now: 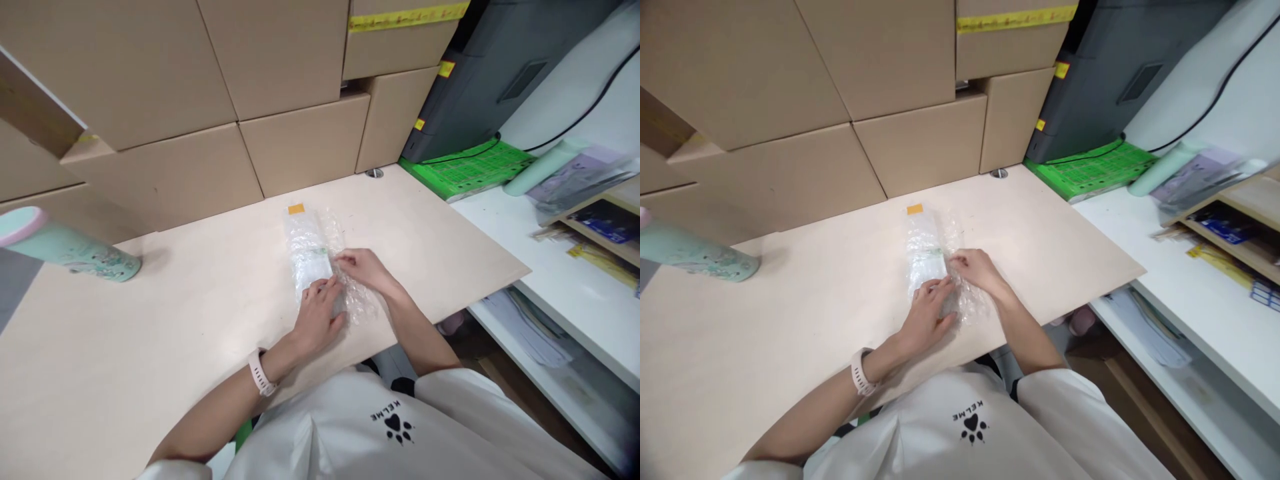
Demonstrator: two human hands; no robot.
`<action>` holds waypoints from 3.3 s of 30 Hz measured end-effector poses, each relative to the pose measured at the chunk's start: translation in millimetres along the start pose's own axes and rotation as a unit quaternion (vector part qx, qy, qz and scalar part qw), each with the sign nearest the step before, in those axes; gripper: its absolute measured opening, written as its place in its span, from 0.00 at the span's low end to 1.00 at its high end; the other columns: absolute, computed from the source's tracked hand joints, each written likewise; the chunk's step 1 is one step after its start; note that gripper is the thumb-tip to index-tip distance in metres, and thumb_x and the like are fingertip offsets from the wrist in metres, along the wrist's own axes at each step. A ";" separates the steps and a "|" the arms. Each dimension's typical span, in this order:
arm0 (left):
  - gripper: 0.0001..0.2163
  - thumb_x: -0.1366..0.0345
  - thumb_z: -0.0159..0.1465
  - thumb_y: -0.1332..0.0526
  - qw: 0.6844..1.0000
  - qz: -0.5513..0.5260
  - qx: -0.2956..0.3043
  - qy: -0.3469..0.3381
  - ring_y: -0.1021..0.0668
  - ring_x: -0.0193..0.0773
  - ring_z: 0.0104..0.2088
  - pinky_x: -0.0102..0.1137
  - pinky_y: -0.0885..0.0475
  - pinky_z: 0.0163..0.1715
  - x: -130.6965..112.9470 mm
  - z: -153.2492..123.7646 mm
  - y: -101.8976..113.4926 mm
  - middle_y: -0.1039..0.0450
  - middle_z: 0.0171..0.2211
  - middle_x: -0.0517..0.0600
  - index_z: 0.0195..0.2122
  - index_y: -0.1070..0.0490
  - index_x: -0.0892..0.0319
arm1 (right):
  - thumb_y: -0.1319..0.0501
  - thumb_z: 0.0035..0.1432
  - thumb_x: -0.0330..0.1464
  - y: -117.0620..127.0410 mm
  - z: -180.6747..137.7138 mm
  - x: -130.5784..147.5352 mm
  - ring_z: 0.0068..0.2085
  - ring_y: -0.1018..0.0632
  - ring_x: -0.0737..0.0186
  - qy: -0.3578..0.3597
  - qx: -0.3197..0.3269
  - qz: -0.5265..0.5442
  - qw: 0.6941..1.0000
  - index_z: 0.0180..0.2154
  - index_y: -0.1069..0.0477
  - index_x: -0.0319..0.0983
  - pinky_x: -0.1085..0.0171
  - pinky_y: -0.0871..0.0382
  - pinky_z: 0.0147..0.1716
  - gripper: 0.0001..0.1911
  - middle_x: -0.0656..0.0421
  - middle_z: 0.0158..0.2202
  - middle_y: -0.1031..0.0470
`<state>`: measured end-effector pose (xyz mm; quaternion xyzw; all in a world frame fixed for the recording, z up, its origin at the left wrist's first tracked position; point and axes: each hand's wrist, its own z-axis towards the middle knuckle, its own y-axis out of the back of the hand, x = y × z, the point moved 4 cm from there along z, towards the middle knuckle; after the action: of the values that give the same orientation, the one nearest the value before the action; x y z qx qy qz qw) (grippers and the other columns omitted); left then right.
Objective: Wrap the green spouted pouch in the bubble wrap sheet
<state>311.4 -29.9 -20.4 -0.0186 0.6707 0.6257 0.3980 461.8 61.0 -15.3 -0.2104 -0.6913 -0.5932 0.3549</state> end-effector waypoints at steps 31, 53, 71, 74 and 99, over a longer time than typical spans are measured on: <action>0.12 0.78 0.53 0.47 0.913 -0.378 -0.155 0.017 0.26 0.38 0.41 0.36 0.29 0.45 28.4 -15.8 18.1 0.31 0.38 0.50 0.36 0.33 0.57 | 0.31 0.46 0.38 -45.5 -14.3 13.2 0.32 0.27 0.64 -0.083 0.052 0.303 0.948 0.39 0.31 0.37 0.64 0.33 0.32 0.19 0.63 0.29 0.28; 0.48 0.53 0.47 0.24 0.826 -0.525 -0.168 0.115 0.24 0.49 0.52 0.39 0.25 0.48 42.2 -25.9 113.5 0.29 0.55 0.55 0.66 0.45 0.50 | 0.31 0.51 0.45 -32.8 -43.9 89.9 0.38 0.21 0.57 0.051 0.055 0.449 0.890 0.43 0.35 0.44 0.59 0.26 0.38 0.23 0.58 0.37 0.23; 0.26 0.59 0.72 0.54 0.968 0.087 -0.207 0.115 0.52 0.50 0.72 0.58 0.61 0.67 82.8 -7.8 65.3 0.52 0.71 0.60 0.70 0.51 0.58 | 0.56 0.71 0.46 -74.9 11.6 65.8 0.73 0.62 0.54 0.270 0.089 -0.152 0.947 0.71 0.58 0.44 0.45 0.63 0.69 0.33 0.54 0.74 0.61; 0.27 0.59 0.72 0.56 0.972 0.104 -0.170 0.127 0.51 0.49 0.72 0.58 0.60 0.67 86.8 -9.0 59.7 0.53 0.71 0.60 0.71 0.52 0.58 | 0.56 0.71 0.45 -79.9 11.7 62.0 0.73 0.61 0.54 0.278 0.087 -0.147 0.945 0.72 0.61 0.45 0.45 0.63 0.70 0.33 0.55 0.74 0.61; 0.41 0.61 0.60 0.33 0.886 -0.269 -0.352 0.137 0.24 0.35 0.39 0.31 0.28 0.40 75.2 -30.5 93.2 0.30 0.47 0.52 0.70 0.56 0.49 | 0.31 0.51 0.49 -41.4 4.1 88.1 0.66 0.36 0.43 0.135 -0.010 0.138 0.981 0.71 0.62 0.50 0.46 0.38 0.61 0.56 0.53 0.71 0.47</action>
<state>195.8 -0.2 11.5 -0.4230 0.4235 0.6807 0.4224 373.3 44.9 22.0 -0.2251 -0.5950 -0.5687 0.5214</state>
